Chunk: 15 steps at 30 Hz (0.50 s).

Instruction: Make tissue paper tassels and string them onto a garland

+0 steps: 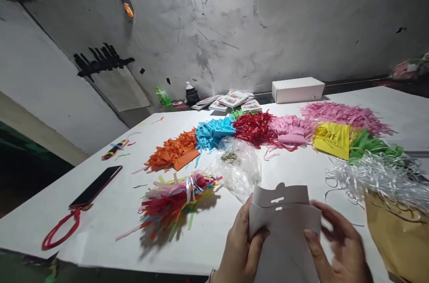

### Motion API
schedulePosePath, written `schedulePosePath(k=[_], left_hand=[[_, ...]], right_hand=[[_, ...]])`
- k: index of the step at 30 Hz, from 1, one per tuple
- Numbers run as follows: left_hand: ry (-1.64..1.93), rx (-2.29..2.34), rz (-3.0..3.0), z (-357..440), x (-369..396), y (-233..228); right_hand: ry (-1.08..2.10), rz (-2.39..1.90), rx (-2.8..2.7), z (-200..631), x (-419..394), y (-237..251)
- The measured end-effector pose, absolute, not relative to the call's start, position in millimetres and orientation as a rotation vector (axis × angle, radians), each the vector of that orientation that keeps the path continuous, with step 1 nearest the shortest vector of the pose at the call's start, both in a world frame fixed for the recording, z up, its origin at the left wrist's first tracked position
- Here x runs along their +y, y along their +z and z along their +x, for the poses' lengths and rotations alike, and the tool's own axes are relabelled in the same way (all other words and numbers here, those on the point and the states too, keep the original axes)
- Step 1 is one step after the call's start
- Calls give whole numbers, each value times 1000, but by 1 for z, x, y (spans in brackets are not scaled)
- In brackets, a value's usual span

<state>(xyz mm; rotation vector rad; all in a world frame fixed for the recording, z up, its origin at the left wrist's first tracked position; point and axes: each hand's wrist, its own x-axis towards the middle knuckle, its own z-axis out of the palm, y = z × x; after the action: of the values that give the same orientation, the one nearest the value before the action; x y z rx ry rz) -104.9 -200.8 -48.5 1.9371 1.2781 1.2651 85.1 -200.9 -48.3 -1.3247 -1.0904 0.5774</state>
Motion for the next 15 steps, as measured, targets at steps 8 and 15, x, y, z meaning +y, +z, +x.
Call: schedulePosePath(k=[8,15], left_hand=[[1401,1271,2023,-102,-202,-51],[1497,1239,2123,-91,-209,-58]], right_hand=[[-36,-977,-1942,106,-178,-13],[647,-1119,-2340,109,-177,48]])
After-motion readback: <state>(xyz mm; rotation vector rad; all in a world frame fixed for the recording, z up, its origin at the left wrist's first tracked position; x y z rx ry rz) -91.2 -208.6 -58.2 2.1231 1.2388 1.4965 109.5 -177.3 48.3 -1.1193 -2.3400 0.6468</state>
